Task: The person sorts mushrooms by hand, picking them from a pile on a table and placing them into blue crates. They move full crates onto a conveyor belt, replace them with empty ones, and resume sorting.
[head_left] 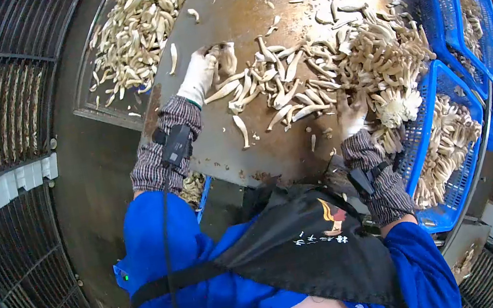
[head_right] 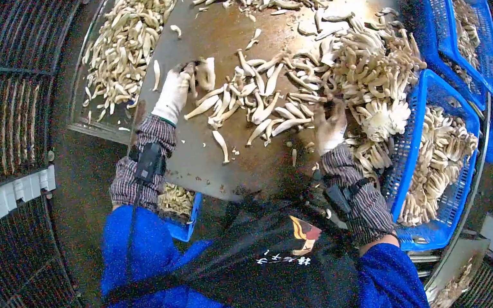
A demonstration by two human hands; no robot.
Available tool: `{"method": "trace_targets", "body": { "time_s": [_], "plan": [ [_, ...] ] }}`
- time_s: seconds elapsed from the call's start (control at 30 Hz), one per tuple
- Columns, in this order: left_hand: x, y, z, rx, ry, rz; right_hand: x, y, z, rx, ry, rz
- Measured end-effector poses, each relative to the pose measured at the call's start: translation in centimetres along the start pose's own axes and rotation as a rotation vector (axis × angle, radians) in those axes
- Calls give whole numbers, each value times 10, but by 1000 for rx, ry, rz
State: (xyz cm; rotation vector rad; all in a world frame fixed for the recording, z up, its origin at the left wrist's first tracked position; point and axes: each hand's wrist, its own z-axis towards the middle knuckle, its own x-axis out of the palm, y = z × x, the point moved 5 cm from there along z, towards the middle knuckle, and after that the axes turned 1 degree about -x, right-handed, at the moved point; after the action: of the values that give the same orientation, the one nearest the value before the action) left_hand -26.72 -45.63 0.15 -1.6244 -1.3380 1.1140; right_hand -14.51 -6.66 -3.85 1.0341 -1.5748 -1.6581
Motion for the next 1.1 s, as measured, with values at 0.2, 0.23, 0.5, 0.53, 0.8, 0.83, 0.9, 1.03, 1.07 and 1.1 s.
{"method": "trace_targets", "body": {
  "time_s": [0.2,0.23,0.5,0.53,0.8,0.83,0.9,1.03,1.07,1.1],
  "plan": [
    [-15,-22,8,-49,-181,299,93,97,-120,-164,878,-36],
    [-17,-19,14,-49,-182,301,111,103,-141,-236,927,-222],
    [35,-11,-18,494,50,893,157,78,-186,-410,1609,-360],
    [31,9,-35,493,63,840,120,95,-151,-369,1384,-280],
    [147,62,-106,882,533,1024,-205,-10,-43,-60,230,-1428],
    [171,49,-99,968,608,988,-213,-32,-36,15,254,-1607],
    [207,24,-78,1043,629,1089,-218,-61,-18,52,177,-1360],
    [219,34,35,422,371,927,-207,-72,-7,342,50,-514],
    [219,2,24,661,141,1037,-207,-80,-11,423,-28,-264],
    [218,-28,11,855,-148,1143,-198,-81,-15,517,-87,-6]
  ]
}}
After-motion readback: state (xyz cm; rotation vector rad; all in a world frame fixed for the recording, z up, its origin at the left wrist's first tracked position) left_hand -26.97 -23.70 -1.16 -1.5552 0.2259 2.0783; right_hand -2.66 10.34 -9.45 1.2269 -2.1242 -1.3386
